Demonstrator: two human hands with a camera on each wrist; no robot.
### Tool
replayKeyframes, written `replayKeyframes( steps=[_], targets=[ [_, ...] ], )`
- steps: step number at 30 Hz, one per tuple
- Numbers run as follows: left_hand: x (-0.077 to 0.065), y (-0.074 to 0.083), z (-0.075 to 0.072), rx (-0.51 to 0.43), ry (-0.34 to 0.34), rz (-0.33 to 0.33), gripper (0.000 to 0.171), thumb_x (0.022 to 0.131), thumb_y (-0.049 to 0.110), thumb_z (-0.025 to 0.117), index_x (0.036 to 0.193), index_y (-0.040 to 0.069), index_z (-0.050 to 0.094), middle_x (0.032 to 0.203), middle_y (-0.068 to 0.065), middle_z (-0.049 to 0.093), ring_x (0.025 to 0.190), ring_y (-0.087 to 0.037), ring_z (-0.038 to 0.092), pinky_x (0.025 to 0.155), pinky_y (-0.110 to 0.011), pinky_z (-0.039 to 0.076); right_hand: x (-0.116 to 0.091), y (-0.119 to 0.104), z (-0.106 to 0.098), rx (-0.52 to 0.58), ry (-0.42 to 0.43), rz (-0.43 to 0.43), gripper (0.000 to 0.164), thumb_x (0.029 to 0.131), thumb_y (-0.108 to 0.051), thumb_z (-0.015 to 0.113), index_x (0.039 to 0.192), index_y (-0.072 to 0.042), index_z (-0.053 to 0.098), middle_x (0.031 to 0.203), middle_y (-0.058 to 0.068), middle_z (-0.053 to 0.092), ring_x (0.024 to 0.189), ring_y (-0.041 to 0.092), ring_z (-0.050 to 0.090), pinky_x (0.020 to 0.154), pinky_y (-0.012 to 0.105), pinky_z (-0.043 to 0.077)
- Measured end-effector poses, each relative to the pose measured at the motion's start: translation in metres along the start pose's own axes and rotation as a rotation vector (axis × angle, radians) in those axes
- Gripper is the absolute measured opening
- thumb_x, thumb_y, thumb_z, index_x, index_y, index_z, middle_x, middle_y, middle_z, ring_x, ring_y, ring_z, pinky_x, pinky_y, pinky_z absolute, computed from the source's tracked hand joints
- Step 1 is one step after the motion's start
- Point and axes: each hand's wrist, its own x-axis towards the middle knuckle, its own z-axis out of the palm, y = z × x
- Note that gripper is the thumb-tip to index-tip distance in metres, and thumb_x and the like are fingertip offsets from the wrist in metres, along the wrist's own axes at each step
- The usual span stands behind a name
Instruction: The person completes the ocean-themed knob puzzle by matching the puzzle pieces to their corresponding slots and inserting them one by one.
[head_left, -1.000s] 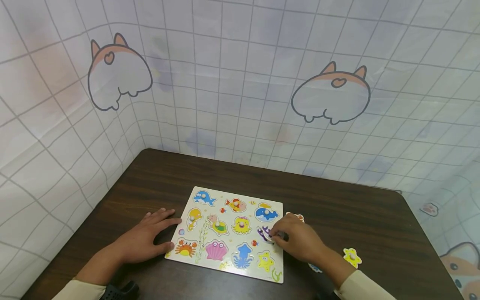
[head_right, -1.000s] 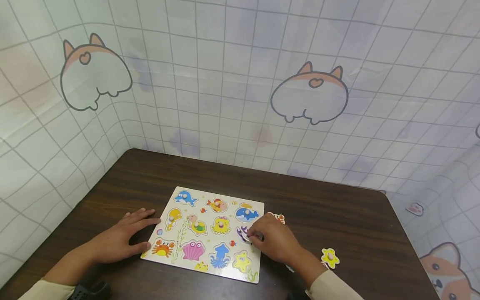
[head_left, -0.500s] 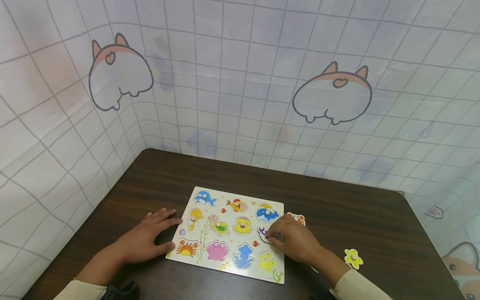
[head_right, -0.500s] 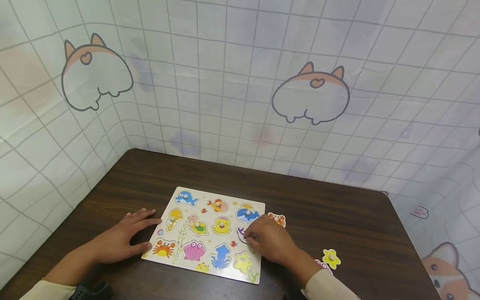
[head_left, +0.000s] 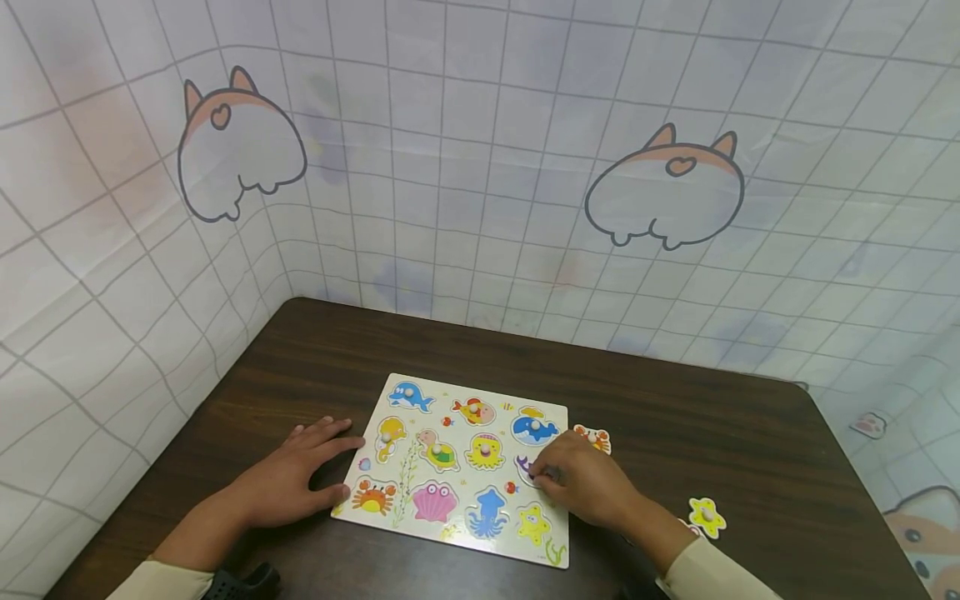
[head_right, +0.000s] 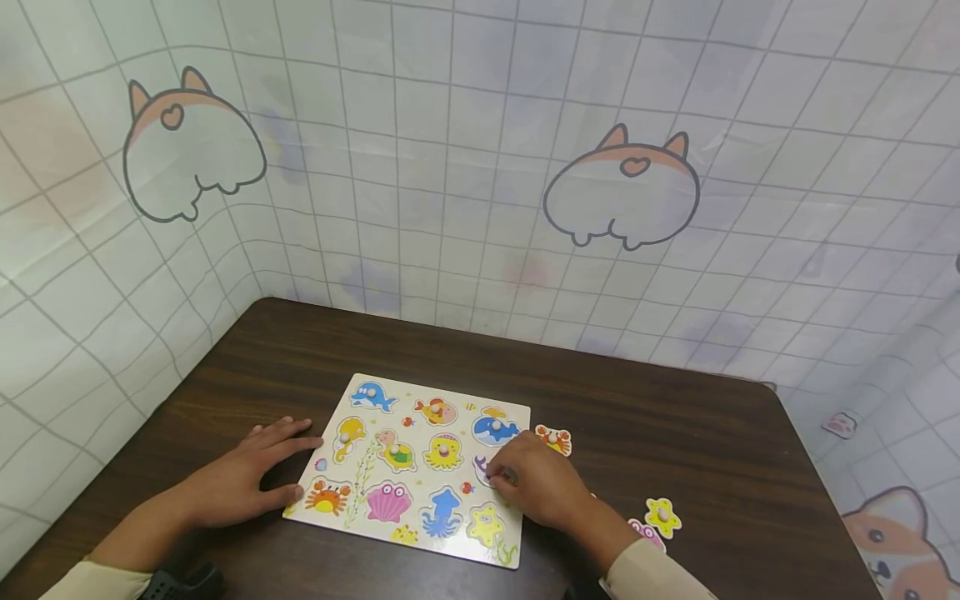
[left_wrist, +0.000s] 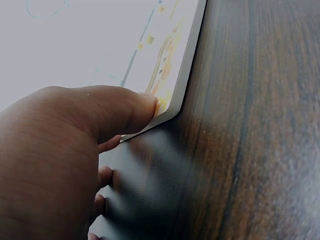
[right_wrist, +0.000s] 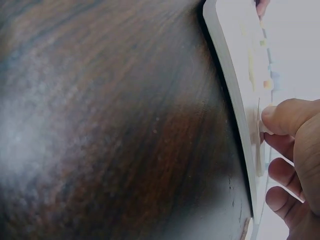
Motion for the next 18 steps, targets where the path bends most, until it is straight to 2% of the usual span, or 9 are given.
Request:
replayKeyframes(
  steps=[18],
  targets=[
    [-0.0002,-0.0010,0.0016,0.005,-0.003,-0.016,0.065,0.094,0.051,0.070,0.150,0.023,0.053,0.162,-0.011,0.037,0.150,-0.043,0.025,0.116,-0.071,0.017,-0.0009,-0.0007,0.0023,-0.009,-0.009,0.038,0.009,0.087,-0.020,0.083,0.095,-0.024,0.079,0.095,-0.017,0.067,0.097,0.007,0.055,0.085,0.035,0.054]
  ],
)
